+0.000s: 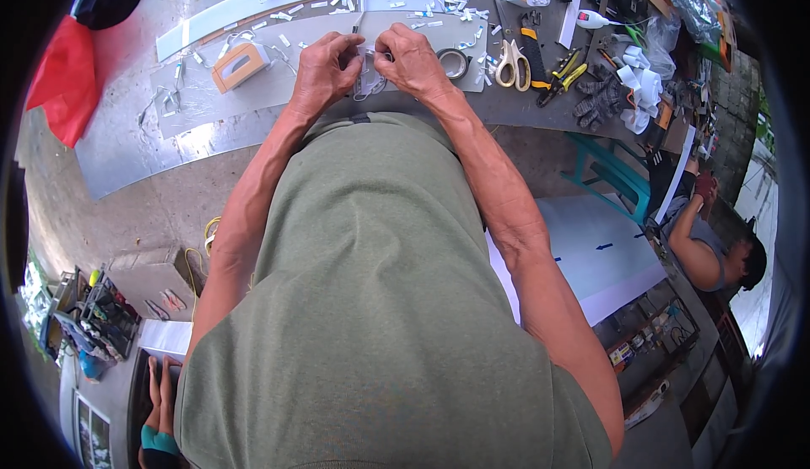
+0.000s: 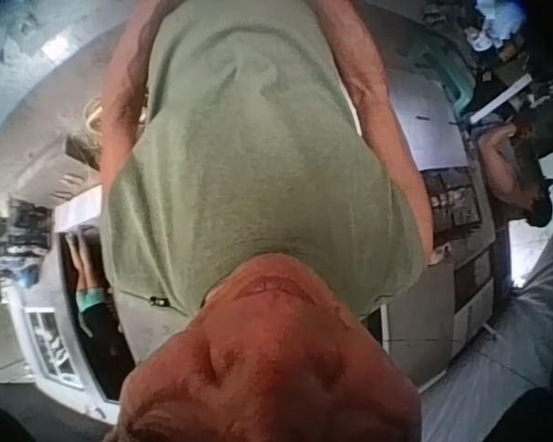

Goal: The recorder is attaching LED strips and wiring to acrylic sign letters on a workshop table.

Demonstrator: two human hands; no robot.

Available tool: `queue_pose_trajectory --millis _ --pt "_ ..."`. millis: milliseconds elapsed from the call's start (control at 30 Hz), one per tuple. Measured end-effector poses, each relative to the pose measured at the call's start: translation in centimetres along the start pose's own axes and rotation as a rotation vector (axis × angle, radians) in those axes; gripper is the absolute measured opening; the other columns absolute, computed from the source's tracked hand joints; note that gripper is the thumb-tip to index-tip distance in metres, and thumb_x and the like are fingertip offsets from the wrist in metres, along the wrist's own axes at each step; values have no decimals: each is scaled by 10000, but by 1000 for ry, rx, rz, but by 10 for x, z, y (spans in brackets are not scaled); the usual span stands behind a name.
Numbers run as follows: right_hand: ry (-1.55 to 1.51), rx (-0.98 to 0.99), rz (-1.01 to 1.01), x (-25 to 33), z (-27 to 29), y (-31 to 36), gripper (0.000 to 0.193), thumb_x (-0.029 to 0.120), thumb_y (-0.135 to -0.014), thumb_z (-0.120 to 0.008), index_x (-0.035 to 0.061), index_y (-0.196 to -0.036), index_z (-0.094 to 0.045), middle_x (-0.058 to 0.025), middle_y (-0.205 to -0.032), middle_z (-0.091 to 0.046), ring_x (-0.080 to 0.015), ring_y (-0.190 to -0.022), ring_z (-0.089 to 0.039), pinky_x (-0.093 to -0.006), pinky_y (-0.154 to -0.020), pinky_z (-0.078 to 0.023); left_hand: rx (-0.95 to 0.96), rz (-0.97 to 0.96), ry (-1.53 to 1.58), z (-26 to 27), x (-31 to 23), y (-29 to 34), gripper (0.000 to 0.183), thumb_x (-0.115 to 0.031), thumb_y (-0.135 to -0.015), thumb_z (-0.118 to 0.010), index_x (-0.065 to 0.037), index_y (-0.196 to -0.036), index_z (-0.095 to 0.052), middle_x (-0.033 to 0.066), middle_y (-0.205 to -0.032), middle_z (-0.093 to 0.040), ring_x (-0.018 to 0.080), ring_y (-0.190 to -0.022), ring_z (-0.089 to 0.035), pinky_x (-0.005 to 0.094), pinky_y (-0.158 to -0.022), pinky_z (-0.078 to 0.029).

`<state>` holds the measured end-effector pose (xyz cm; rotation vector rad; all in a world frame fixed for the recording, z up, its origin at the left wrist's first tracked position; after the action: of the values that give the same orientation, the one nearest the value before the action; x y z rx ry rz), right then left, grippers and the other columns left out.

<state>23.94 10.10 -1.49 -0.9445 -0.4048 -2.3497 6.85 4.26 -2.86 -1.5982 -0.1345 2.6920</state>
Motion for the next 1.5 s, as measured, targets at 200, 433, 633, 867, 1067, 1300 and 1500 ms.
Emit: queue_pose_trajectory --millis 200,433,633,867,1067,1300,1500 --pt "7 -8 0 -1 -1 0 114 75 -818 -698 -21 -877 -682 -146 -851 -643 -307 -779 -676 -403 -732 -548 6 13 4 -1 0 1 283 -29 -803 -698 2 -1083 -727 130 -866 -682 225 -748 -689 330 -708 -556" --pt "-2 -25 -7 0 -1 0 115 76 -810 -701 -20 -869 -683 -144 -839 -644 -309 -766 -674 -400 -722 -549 2 7 -11 -1 1 0 279 -37 -803 -700 -2 -1078 -729 129 -868 -684 230 -752 -692 334 -710 -557" --pt "4 -23 -4 0 -1 0 110 75 -802 -698 -17 -863 -687 -144 -836 -646 -309 -768 -676 -401 -726 -551 -6 14 -8 -1 0 0 277 -45 -799 -707 -6 -1072 -730 126 -872 -685 230 -758 -695 333 -713 -557" --pt "3 -31 1 -1 -2 0 112 77 -802 -694 -15 -865 -687 -146 -839 -646 -314 -772 -676 -403 -733 -552 1 29 -9 0 0 1 272 -51 -811 -711 -21 -1080 -739 118 -887 -690 218 -766 -700 327 -716 -561" --pt "3 -35 -6 -3 -3 0 118 79 -798 -689 -16 -869 -686 -145 -839 -644 -314 -778 -674 -403 -739 -549 16 37 -11 -2 0 0 255 -62 -814 -729 -43 -1067 -753 110 -902 -699 210 -772 -704 316 -716 -569" --pt "-14 -35 -5 -2 -3 0 119 76 -794 -686 -15 -871 -686 -146 -837 -641 -312 -775 -671 -400 -739 -547 12 27 -32 -4 1 -2 251 -73 -807 -749 -43 -1056 -755 106 -917 -704 197 -749 -697 304 -700 -570" --pt "-8 -31 -11 -3 -3 0 118 83 -784 -688 -7 -860 -684 -147 -838 -639 -317 -784 -668 -403 -748 -546 12 35 -23 -3 1 -2 311 -68 -782 -755 -46 -1092 -739 85 -858 -669 167 -699 -665 294 -678 -567"
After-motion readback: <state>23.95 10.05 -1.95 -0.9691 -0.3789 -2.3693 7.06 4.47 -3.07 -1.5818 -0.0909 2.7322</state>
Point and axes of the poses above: each hand's wrist, its own y-axis away from the middle knuckle, its own z-axis out of the back of the hand, x = y × z, the point moved 2 cm from there along -y, towards the middle knuckle
